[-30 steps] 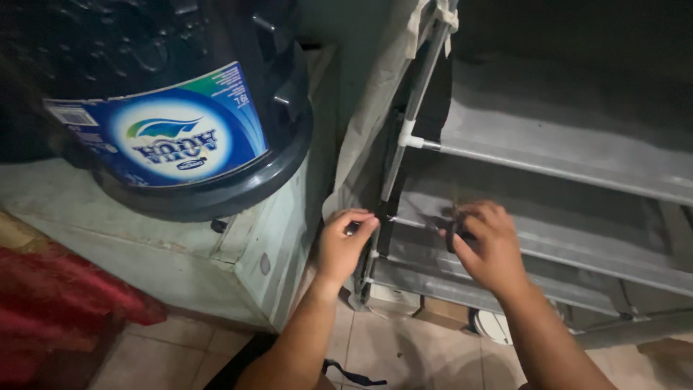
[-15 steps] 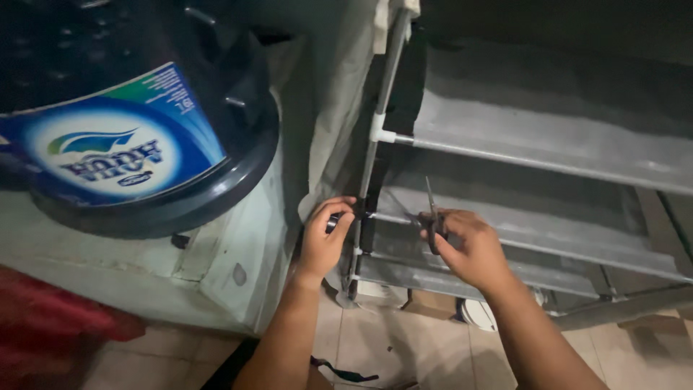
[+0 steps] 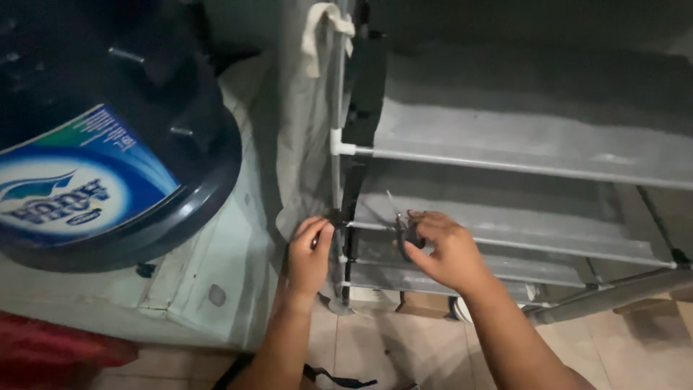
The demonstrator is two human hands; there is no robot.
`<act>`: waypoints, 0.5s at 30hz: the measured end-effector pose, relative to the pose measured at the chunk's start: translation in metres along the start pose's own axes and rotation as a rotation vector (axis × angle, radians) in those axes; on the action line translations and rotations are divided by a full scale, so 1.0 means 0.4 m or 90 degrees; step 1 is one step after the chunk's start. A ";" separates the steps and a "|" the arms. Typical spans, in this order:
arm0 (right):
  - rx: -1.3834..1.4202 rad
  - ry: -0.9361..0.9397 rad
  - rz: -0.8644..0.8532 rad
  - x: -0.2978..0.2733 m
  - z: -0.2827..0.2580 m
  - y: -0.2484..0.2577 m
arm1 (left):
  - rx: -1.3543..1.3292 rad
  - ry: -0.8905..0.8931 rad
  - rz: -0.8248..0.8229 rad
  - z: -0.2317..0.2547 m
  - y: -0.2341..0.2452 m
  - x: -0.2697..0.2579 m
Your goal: The person repairs a fabric shoe rack by applying black tape to the joints of the metal frame and reassembling the shelves.
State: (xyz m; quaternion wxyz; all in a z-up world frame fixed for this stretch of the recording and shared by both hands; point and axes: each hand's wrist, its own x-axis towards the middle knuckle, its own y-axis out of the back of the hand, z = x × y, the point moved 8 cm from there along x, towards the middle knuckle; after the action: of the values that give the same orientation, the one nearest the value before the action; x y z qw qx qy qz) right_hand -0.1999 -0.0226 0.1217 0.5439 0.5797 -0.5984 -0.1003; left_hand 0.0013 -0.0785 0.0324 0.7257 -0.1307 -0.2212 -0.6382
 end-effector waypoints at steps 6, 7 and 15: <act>0.001 0.015 0.012 -0.006 -0.001 0.023 | 0.137 -0.070 -0.104 0.109 -0.024 -0.003; 0.015 0.023 0.009 -0.007 -0.004 0.027 | 0.140 -0.074 -0.107 0.110 -0.029 -0.001; 0.030 0.084 0.025 -0.020 -0.010 0.066 | 0.258 -0.017 -0.024 0.107 -0.053 -0.015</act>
State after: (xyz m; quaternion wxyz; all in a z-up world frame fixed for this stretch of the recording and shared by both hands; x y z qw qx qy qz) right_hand -0.2143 -0.0060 0.1389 0.5700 0.5857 -0.5750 -0.0368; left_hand -0.0266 -0.0562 0.0649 0.7221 0.0141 -0.3570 -0.5924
